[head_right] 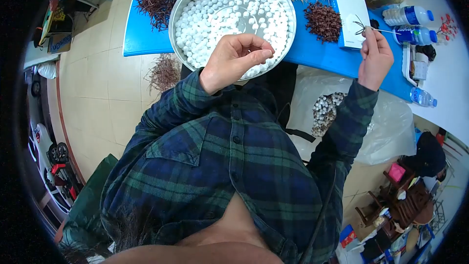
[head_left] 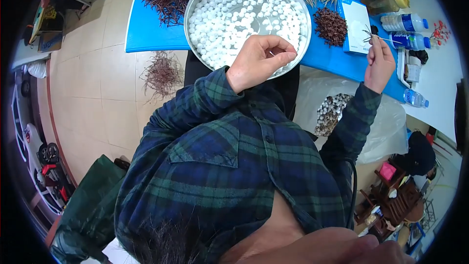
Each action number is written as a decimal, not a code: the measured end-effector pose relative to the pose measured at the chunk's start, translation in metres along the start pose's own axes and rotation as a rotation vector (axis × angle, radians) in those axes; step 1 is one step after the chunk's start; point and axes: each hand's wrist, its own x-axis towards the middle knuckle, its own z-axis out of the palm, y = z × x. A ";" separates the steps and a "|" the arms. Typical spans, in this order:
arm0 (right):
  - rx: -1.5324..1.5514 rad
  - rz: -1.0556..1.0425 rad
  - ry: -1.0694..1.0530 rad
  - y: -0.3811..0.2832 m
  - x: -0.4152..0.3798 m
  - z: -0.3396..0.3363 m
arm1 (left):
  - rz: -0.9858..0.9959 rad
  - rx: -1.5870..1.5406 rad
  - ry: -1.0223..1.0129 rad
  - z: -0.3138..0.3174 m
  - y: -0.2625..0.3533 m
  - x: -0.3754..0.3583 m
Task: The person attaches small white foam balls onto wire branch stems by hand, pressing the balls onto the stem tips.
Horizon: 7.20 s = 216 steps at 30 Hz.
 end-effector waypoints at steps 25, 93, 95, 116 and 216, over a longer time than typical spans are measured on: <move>1.338 0.960 -0.761 -0.054 -0.087 0.099 | 0.557 0.055 0.141 -0.010 0.022 0.018; -0.563 -0.670 -1.063 -0.009 -0.054 0.208 | 0.278 -0.073 0.364 -0.067 -0.004 -0.013; -0.576 -0.658 -1.062 -0.017 -0.057 0.204 | 0.276 -0.080 0.364 -0.066 -0.005 -0.012; 0.058 0.329 -1.133 -0.032 -0.036 0.163 | 0.199 -0.004 0.394 -0.066 -0.004 -0.012; 0.302 -0.011 -0.675 -0.085 -0.100 0.124 | 0.180 -0.118 0.242 -0.031 0.015 -0.014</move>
